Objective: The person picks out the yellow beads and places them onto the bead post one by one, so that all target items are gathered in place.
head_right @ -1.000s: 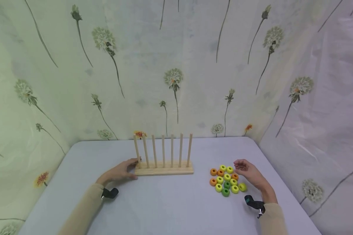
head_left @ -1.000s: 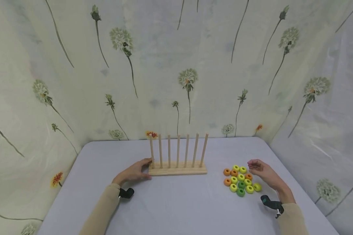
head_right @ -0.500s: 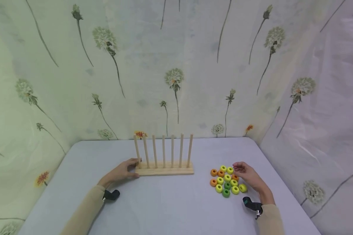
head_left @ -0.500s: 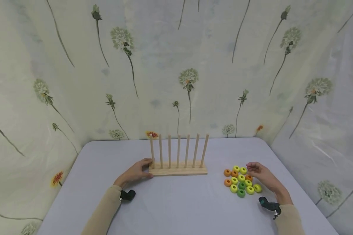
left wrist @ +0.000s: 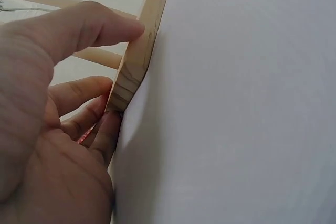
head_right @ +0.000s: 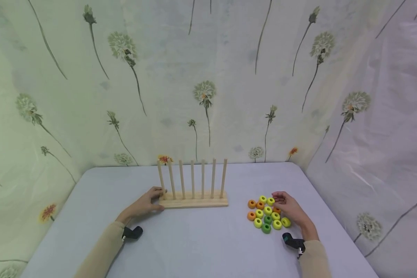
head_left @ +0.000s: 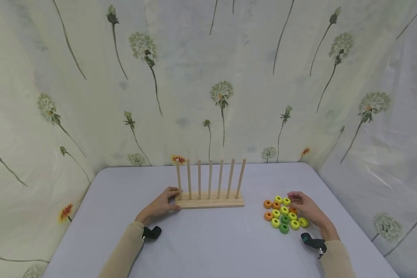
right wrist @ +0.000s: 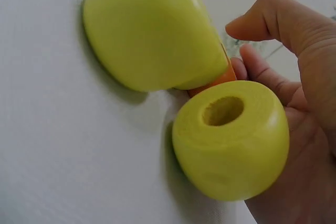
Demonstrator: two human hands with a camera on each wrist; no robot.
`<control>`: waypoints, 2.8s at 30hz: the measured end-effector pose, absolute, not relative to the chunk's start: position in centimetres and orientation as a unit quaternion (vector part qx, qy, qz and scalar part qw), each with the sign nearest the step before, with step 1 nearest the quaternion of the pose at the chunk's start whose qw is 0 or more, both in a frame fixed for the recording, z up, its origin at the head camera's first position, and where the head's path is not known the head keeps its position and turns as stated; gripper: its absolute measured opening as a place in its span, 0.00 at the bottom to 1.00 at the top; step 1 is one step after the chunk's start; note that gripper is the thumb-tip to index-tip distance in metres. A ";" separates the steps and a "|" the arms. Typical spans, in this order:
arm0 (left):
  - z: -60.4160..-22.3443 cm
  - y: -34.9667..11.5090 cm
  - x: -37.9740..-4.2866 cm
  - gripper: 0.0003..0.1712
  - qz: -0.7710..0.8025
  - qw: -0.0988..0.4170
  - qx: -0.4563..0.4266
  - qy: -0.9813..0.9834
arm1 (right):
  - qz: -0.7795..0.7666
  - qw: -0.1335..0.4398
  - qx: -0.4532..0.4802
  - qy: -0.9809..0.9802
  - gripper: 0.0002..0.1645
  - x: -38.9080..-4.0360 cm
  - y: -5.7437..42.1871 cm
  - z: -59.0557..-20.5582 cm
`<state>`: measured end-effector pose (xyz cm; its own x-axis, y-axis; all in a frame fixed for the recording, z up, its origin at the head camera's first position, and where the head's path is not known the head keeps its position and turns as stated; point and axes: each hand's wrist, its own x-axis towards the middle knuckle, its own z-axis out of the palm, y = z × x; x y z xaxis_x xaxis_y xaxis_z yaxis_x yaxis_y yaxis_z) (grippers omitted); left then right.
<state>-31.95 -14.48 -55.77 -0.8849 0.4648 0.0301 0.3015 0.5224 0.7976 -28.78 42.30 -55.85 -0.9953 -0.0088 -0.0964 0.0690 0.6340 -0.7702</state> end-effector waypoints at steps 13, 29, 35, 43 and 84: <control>-56.1 -14.6 -31.6 0.41 0.451 0.086 0.209 0.863 | -0.421 0.040 0.025 0.906 0.30 -29.3 42.0 -56.4; -55.9 -14.4 -31.9 0.40 0.460 0.086 0.202 0.861 | -0.413 0.039 0.018 0.910 0.28 -28.8 41.7 -55.7; -55.7 -14.3 -31.7 0.41 0.464 0.091 0.199 0.858 | -0.416 0.047 0.023 0.908 0.28 -28.4 41.4 -55.4; -55.7 -14.3 -31.7 0.40 0.462 0.089 0.195 0.861 | -0.409 0.044 0.026 0.911 0.27 -28.4 41.5 -55.4; -56.0 -14.5 -31.8 0.42 0.473 0.099 0.200 0.852 | -0.410 -0.005 0.037 0.911 0.32 -28.6 42.0 -53.9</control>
<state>-31.83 -14.54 -55.98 -0.9006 0.4341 0.0212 0.2476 0.4724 0.8459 -28.57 41.95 -53.94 -0.9973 0.0707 -0.0207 0.0624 0.6613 -0.7475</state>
